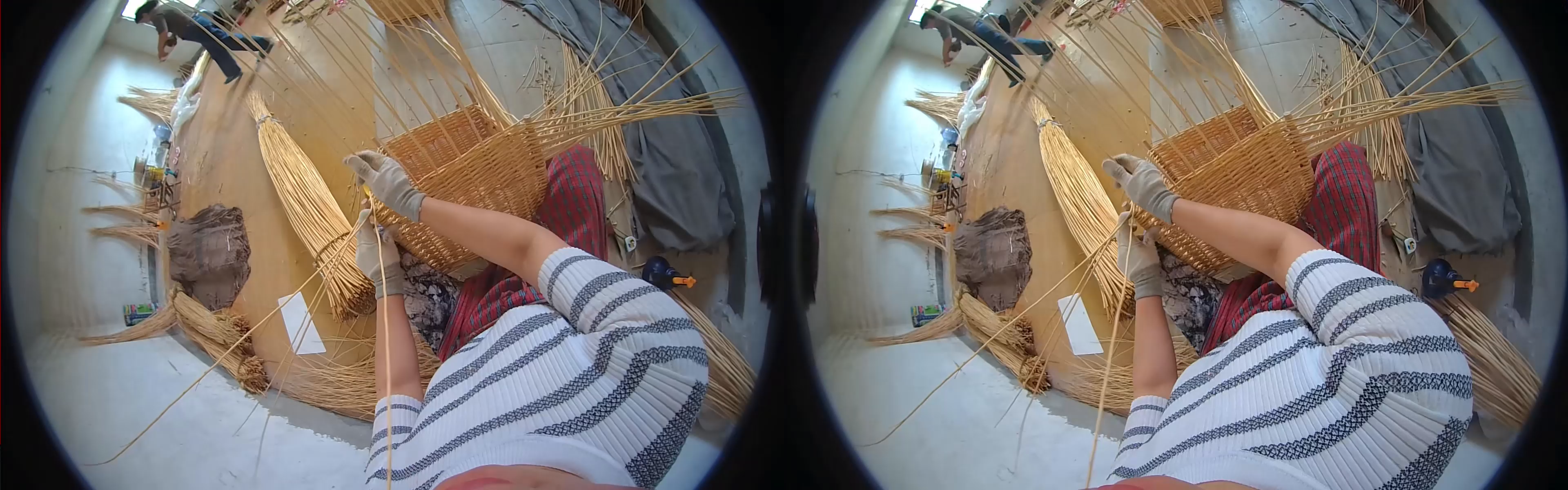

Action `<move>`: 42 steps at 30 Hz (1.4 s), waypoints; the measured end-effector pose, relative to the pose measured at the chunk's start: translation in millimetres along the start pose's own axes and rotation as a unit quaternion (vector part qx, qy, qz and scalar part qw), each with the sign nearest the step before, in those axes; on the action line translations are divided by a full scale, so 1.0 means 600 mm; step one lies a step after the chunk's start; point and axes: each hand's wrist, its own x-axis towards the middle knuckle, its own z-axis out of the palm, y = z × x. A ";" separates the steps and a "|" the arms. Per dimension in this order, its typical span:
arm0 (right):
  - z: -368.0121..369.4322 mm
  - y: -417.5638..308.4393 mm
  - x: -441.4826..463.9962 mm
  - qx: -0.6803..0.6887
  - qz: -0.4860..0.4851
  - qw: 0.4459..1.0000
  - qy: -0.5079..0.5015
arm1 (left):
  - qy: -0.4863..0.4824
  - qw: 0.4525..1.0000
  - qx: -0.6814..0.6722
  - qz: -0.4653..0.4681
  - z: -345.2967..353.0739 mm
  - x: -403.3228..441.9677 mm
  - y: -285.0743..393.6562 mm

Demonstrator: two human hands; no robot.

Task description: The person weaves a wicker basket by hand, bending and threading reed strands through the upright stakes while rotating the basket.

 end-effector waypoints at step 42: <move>-0.190 -0.144 -0.070 -0.603 -0.317 0.707 0.188 | -0.116 0.987 -0.023 0.110 0.085 0.004 0.195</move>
